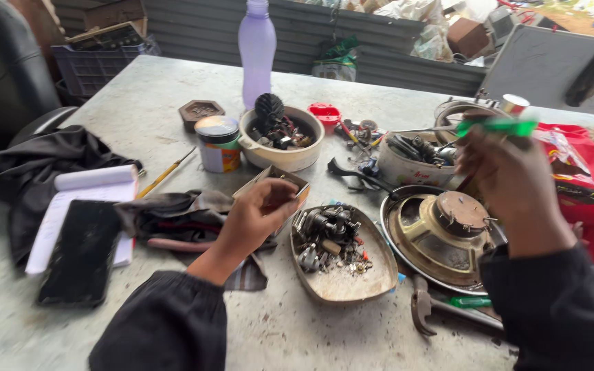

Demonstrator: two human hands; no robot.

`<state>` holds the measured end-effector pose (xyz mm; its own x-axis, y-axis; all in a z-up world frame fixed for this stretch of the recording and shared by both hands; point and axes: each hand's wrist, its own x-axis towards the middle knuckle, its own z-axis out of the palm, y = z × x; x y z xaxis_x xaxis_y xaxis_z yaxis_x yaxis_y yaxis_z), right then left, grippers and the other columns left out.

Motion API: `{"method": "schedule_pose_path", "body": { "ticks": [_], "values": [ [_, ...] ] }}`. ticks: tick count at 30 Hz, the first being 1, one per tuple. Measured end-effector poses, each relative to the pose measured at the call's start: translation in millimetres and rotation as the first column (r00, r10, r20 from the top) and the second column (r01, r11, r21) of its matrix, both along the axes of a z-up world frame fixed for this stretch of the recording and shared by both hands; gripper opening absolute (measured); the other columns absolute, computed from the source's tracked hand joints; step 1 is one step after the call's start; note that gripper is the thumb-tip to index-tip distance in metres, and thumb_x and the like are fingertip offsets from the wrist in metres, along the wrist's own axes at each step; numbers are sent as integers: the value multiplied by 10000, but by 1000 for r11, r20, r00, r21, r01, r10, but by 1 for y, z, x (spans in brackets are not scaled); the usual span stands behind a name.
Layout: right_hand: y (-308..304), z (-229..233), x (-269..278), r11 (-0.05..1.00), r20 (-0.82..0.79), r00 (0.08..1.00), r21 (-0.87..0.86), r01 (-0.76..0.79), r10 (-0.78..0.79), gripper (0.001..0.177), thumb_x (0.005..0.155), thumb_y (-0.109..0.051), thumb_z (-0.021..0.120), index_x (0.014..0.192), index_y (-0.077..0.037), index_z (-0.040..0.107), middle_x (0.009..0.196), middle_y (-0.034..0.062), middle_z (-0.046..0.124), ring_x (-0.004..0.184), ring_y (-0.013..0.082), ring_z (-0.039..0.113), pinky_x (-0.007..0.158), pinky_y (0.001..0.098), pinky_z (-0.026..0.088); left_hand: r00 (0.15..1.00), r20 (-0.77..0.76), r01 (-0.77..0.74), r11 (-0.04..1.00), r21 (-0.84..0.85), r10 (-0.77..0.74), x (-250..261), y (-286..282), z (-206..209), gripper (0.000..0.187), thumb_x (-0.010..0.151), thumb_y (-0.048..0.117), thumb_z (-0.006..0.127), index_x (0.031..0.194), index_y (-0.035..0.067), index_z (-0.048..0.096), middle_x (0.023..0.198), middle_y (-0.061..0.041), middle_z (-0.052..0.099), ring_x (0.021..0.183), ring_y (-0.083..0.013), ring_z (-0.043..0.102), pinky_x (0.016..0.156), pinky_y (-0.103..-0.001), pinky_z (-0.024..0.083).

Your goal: The person disassembles small metal lock components on a cluttered workbench. They use a green screwdriver to remove screws from a lock cylinder and a hammer to strike a metal piece, sorting the parts into a shallow metal tray.

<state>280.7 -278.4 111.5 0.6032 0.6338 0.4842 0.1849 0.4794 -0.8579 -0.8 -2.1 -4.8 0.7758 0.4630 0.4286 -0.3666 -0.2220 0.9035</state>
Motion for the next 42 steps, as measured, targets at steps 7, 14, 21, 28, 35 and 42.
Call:
{"method": "schedule_pose_path", "body": {
  "ticks": [7, 14, 21, 28, 35, 42],
  "values": [
    [39, -73, -96, 952, -298, 909, 0, -305, 291, 278, 995, -75, 598, 1262, 2, 574, 1055, 150, 733, 833, 207, 717, 710, 328, 584, 956, 264, 237, 862, -448, -125, 29, -18, -2, 236, 1013, 141, 658, 1201, 5, 699, 1075, -58, 744, 1004, -130, 714, 937, -290, 593],
    [22, -104, -95, 945, -172, 962, -214, -247, 212, 366, 982, -53, 636, 1335, 41, 642, 933, 63, 685, 700, 62, 526, 596, 219, 429, 939, 277, 320, 810, -491, -203, 22, -27, -1, 244, 1035, 182, 642, 1201, 13, 698, 1052, -63, 736, 987, -140, 712, 924, -318, 593],
    [17, -106, -111, 911, -8, 984, -377, -167, 177, 351, 970, -58, 635, 1303, 37, 696, 841, 34, 636, 647, 54, 461, 520, 219, 347, 925, 257, 369, 820, -439, -279, 17, -27, -8, 228, 1084, 177, 607, 1230, 10, 657, 1062, -49, 705, 1001, -127, 697, 954, -305, 580],
    [17, -109, -116, 919, -113, 977, -334, -211, 183, 350, 985, -59, 616, 1315, 42, 677, 863, 37, 638, 681, 48, 474, 554, 208, 360, 930, 248, 350, 858, -376, -271, 13, -28, -5, 233, 1096, 173, 591, 1256, 12, 643, 1091, -52, 700, 1028, -123, 694, 982, -313, 582],
    [13, -111, -122, 926, -84, 983, -331, -183, 164, 350, 974, -65, 621, 1304, 42, 668, 869, 26, 640, 683, 46, 475, 552, 209, 361, 955, 204, 258, 945, -203, -217, 9, -28, 0, 221, 1104, 156, 585, 1251, 4, 650, 1087, -45, 701, 1024, -109, 689, 973, -295, 584],
    [7, -110, -122, 905, -26, 993, -410, -117, 117, 357, 958, -64, 632, 1302, 8, 691, 838, 10, 619, 653, 41, 437, 528, 215, 331, 963, 184, 205, 979, -14, -199, 9, -33, 3, 173, 1107, 87, 589, 1233, -5, 663, 1078, -24, 682, 1030, -82, 662, 938, -241, 553]
  ]
}}
